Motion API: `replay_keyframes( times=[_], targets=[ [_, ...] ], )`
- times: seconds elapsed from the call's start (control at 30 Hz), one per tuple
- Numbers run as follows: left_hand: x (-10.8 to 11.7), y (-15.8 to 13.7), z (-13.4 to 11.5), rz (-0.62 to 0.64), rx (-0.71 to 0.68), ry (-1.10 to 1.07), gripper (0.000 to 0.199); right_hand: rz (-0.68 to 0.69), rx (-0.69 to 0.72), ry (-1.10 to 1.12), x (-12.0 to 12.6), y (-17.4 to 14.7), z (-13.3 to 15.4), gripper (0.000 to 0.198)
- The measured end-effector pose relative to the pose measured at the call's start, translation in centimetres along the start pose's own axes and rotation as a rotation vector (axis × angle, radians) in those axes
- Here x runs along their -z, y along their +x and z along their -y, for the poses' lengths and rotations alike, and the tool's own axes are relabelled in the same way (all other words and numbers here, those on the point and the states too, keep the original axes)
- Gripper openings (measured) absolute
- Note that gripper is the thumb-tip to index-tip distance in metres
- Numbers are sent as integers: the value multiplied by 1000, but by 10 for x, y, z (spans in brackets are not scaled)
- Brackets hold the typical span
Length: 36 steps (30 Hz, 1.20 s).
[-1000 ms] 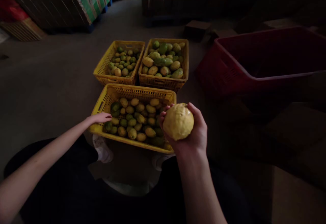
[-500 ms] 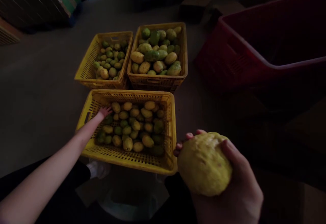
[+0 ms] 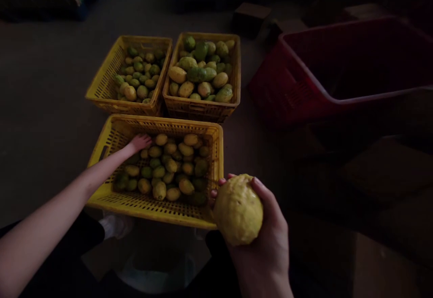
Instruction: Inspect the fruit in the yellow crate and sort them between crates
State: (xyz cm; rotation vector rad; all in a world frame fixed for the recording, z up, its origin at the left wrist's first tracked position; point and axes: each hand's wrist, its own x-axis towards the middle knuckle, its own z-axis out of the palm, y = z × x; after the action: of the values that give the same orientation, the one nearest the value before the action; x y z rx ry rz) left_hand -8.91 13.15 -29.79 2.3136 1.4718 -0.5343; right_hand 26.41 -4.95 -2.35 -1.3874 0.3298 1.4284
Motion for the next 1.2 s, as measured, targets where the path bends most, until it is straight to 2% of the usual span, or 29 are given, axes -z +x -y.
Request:
replay_keyframes(
  times=[0.13, 0.27, 0.37, 0.47, 0.53, 0.63, 0.7, 0.77, 0.83, 0.93, 1.0, 1.1, 1.2],
  targets=[
    [-1, 10, -5, -25, -3, -72, 46, 151, -15, -24, 4, 1, -5, 28],
    [9, 9, -9, -45, 39, -131, 36, 246, -72, -38, -9, -11, -12, 32],
    [21, -7, -15, -66, 55, -199, 34, 304, -76, -39, -22, -22, -17, 30],
    [36, -37, -23, -125, 49, -273, 47, 339, -67, -34, -30, -25, -25, 29],
    [49, -62, -29, -232, 73, -464, 58, 349, -23, 20, -33, -24, -30, 29],
    [80, -105, -40, -439, 104, -1060, 69, 371, 19, 159, -37, -21, -36, 28],
    [106, -136, -50, -468, 87, -1417, 64, 347, 17, 256, -42, -22, -38, 23],
    [133, -168, -63, -455, 130, -1661, 53, 332, 27, 303, -47, -24, -41, 19],
    [155, -198, -78, -475, 163, -1808, 48, 392, 55, 288, -54, -28, -47, 20],
    [174, -231, -99, -488, 20, -1961, 49, 497, 64, 236, -65, -36, -62, 21],
    [179, -245, -108, -494, -46, -2058, 48, 470, 31, 231, -73, -39, -72, 19],
    [177, -255, -111, -518, -8, -2158, 44, 402, -9, 219, -81, -41, -83, 16],
    [172, -254, -110, -515, 26, -2175, 46, 468, -48, 76, -85, -39, -87, 20]
  ],
)
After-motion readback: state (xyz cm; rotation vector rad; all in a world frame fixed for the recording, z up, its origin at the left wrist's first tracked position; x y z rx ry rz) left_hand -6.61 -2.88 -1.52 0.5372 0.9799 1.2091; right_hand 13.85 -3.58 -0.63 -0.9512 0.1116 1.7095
